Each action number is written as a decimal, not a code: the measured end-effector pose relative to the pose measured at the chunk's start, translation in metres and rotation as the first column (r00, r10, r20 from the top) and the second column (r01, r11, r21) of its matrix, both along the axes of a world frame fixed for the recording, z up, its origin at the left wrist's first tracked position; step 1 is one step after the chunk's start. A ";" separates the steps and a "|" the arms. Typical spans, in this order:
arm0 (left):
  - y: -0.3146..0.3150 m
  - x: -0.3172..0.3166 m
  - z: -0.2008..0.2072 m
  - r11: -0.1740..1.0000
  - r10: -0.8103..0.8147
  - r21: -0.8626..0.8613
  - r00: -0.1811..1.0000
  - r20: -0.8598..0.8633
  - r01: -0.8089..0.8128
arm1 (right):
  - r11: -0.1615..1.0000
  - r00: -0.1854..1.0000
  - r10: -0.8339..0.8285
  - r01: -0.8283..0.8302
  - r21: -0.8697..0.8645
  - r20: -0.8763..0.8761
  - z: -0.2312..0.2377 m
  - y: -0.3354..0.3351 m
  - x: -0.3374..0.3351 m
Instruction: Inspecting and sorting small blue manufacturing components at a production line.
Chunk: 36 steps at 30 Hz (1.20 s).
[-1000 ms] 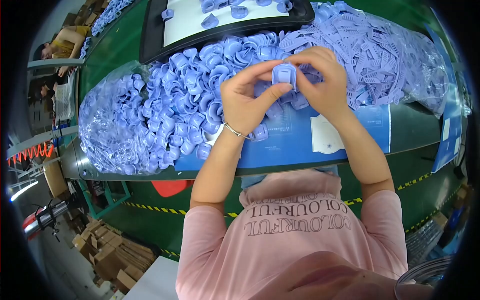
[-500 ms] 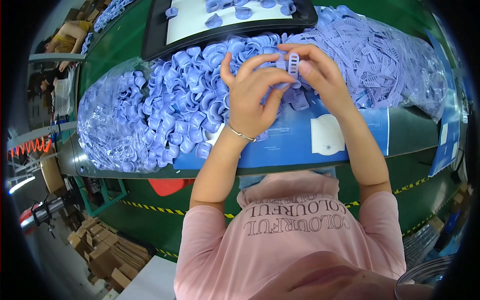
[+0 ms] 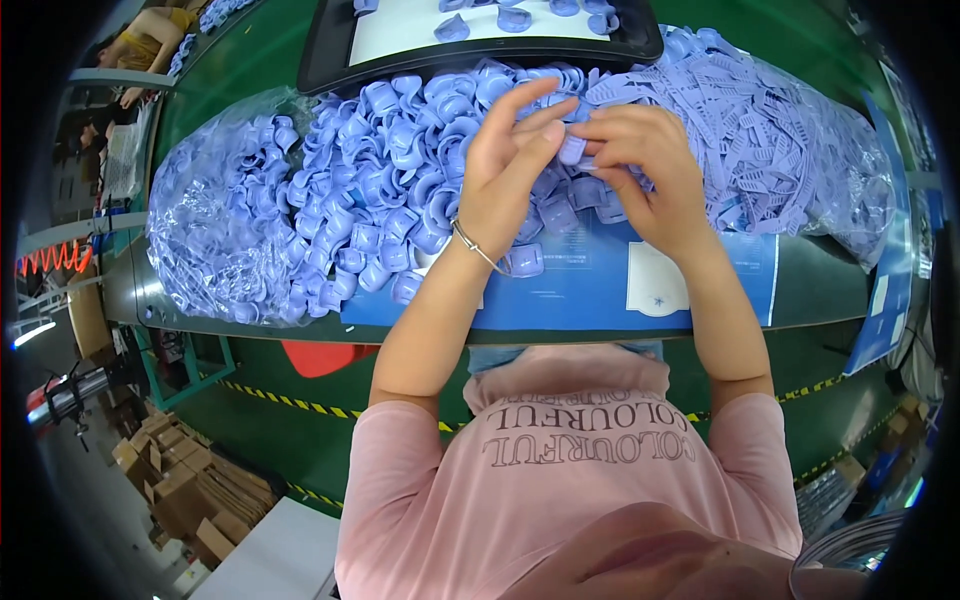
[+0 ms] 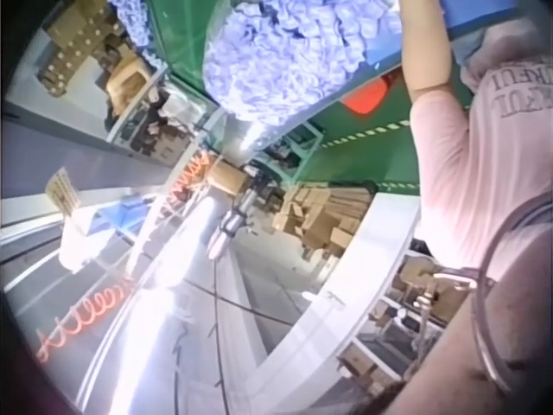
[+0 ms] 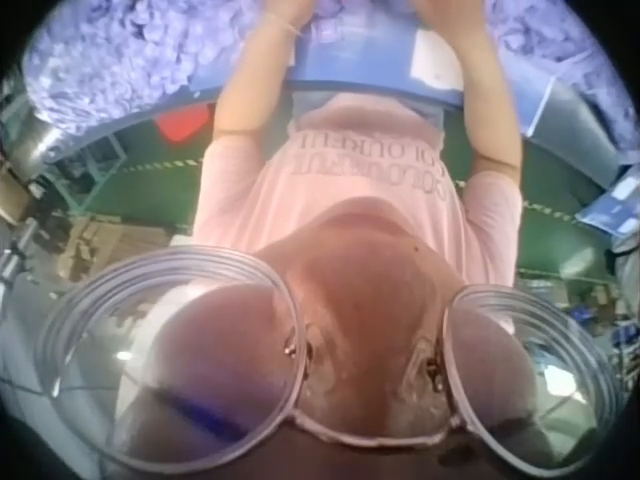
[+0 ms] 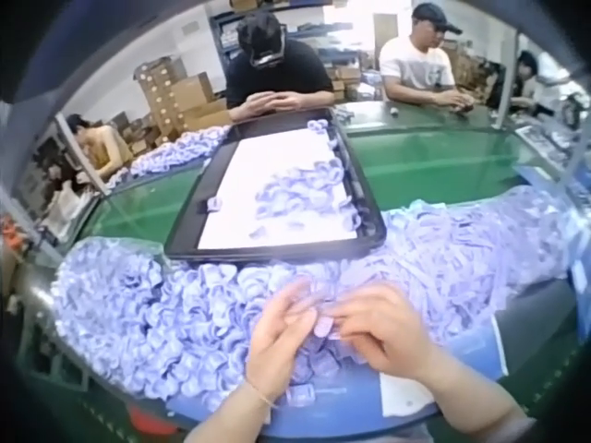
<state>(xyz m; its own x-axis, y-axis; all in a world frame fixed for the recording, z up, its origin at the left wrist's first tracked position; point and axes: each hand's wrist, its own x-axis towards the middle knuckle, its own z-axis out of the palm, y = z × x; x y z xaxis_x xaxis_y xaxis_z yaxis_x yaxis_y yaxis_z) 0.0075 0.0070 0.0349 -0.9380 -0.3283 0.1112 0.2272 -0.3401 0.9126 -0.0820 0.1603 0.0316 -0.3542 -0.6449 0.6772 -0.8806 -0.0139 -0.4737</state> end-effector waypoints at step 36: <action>0.009 0.004 -0.014 0.613 0.034 -0.777 0.988 -0.153 -0.141 | 0.958 0.959 -0.285 0.285 -0.020 0.005 -0.001 -0.002 0.006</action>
